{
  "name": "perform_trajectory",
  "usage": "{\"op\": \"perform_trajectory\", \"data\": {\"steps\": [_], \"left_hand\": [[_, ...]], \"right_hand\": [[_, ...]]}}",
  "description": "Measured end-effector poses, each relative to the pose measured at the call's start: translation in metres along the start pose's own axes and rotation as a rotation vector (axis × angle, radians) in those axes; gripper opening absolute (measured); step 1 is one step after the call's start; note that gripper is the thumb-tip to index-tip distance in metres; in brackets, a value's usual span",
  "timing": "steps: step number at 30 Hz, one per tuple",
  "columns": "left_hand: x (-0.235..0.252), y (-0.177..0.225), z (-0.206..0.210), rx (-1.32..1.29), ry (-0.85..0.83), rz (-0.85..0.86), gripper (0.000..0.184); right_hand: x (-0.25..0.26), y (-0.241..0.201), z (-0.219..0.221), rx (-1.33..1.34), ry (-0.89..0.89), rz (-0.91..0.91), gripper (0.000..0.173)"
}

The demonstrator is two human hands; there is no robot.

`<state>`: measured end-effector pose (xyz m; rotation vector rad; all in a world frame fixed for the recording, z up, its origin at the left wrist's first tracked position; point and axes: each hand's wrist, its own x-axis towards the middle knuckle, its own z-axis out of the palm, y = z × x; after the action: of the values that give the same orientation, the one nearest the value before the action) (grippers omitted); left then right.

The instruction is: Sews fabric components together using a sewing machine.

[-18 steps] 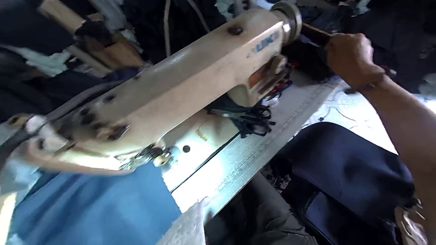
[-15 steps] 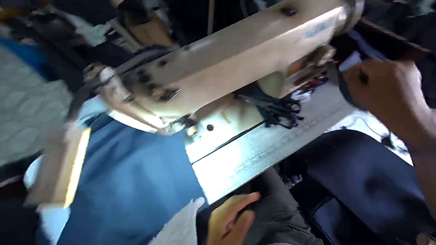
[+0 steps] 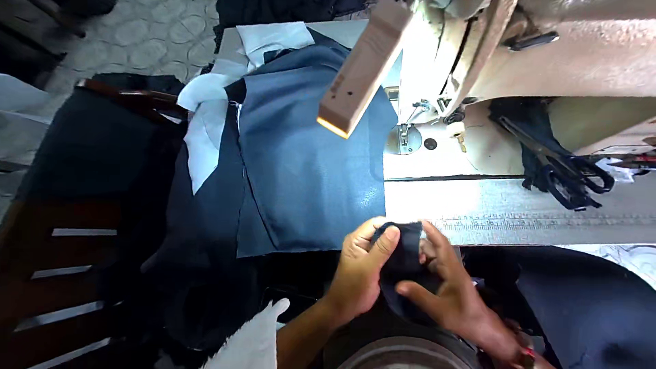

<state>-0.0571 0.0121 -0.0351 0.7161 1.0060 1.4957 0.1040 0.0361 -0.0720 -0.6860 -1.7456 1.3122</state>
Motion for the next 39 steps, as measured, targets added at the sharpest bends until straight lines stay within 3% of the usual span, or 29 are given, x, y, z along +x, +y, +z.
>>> {"op": "perform_trajectory", "data": {"steps": [3,6,10,16,20,28,39], "left_hand": [[0.040,0.022,-0.033,0.489,-0.033,0.173,0.012],[0.095,0.038,-0.052,0.929,-0.122,0.324,0.010],[0.144,0.046,-0.054,1.269,-0.217,0.332,0.015],[0.169,0.024,-0.057,1.324,-0.152,0.369,0.015],[0.170,0.017,-0.054,1.335,-0.112,0.289,0.013],[0.169,0.012,-0.057,1.315,-0.090,0.347,0.011],[0.168,0.011,-0.054,1.302,-0.057,0.292,0.013]], "right_hand": [[0.014,-0.003,0.032,0.056,0.056,0.116,0.063],[0.034,0.000,0.040,-0.063,0.091,0.209,0.065],[0.053,0.005,0.040,-0.110,0.081,0.339,0.068],[0.058,0.014,0.037,-0.187,0.048,0.421,0.070],[0.059,0.017,0.037,-0.202,0.039,0.391,0.068],[0.059,0.018,0.037,-0.193,0.053,0.390,0.064],[0.059,0.020,0.039,-0.222,0.063,0.349,0.063]]}}
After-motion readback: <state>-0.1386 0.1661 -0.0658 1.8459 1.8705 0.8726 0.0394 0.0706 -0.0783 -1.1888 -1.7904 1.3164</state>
